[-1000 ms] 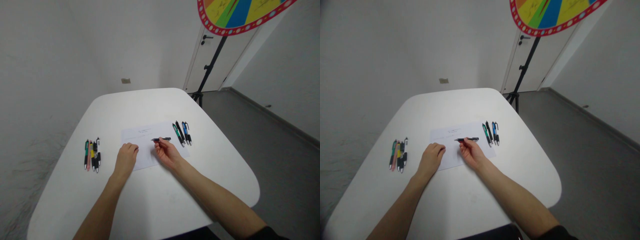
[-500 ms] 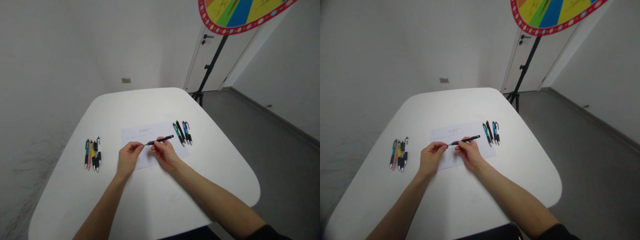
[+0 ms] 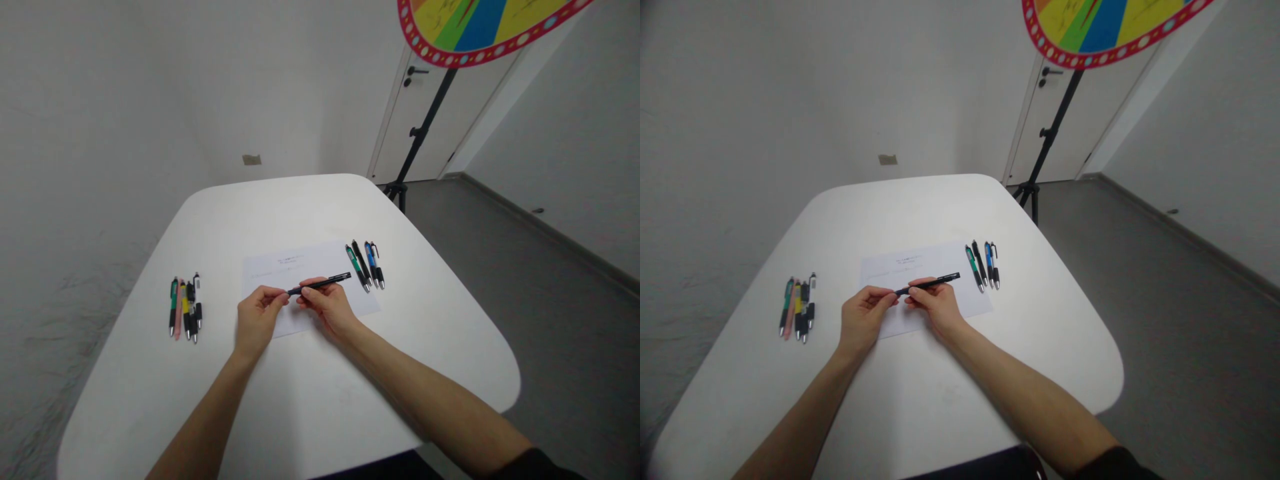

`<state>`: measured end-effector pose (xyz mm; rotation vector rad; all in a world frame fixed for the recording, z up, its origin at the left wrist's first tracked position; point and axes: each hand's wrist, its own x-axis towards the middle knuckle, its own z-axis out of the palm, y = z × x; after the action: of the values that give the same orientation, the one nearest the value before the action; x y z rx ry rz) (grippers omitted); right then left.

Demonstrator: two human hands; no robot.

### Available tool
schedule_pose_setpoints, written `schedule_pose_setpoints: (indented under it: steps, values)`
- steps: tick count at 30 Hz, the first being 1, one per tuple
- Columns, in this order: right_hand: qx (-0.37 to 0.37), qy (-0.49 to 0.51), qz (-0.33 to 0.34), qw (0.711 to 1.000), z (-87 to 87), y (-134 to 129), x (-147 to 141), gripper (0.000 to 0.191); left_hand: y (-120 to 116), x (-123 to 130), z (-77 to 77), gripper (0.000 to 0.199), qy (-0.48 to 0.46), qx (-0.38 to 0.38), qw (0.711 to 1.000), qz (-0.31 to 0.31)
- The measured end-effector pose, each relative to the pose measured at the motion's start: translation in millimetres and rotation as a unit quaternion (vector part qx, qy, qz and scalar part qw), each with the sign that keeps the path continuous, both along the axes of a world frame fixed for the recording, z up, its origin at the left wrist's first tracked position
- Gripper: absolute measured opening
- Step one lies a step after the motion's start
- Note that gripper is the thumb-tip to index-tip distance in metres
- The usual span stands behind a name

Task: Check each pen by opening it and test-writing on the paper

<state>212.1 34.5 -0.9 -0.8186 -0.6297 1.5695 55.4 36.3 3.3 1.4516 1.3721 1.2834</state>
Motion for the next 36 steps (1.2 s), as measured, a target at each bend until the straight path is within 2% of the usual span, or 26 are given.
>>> schedule_pose_setpoints:
  steps: [6,8,12,15,18,23,27,29,33,36]
  values:
    - [-0.038,0.029,0.022,0.999,0.5,-1.8,0.6,0.029,-4.3,-2.3,1.3,0.007,0.118,0.175,0.977,-0.019]
    - [-0.053,0.044,0.029,0.997,2.4,-2.5,0.5,0.029,-4.9,-0.9,1.5,0.007,0.136,0.203,0.969,-0.019]
    - [-0.062,0.061,0.026,0.996,4.2,-2.6,0.6,0.030,-5.1,0.2,1.3,0.037,0.148,0.163,0.976,0.002]
    - [-0.059,0.057,0.022,0.996,3.6,-1.3,0.6,0.030,-5.4,-1.1,3.5,0.027,0.171,0.095,0.981,-0.019]
    - [-0.054,0.041,0.025,0.997,3.1,-0.1,1.0,0.033,-5.9,-1.8,7.2,0.040,0.199,0.047,0.977,-0.052]
    - [-0.029,0.010,0.025,0.999,2.4,0.0,2.2,0.032,-6.8,-0.1,10.1,0.018,0.203,0.100,0.972,-0.055]
    - [-0.019,0.009,0.044,0.999,1.4,-1.7,0.0,0.029,-7.8,1.8,10.2,0.027,0.199,0.117,0.972,-0.033]
    - [-0.022,0.008,0.041,0.999,1.2,-2.2,-1.2,0.029,-7.8,1.6,10.8,0.026,0.218,0.099,0.970,-0.035]
    - [-0.023,-0.003,0.023,0.999,0.6,-1.6,-1.1,0.030,-7.4,-0.2,12.2,0.043,0.274,0.064,0.958,-0.055]
    - [-0.017,-0.003,0.022,1.000,0.4,-1.1,0.6,0.029,-7.4,-0.9,12.3,0.029,0.249,0.079,0.964,-0.050]
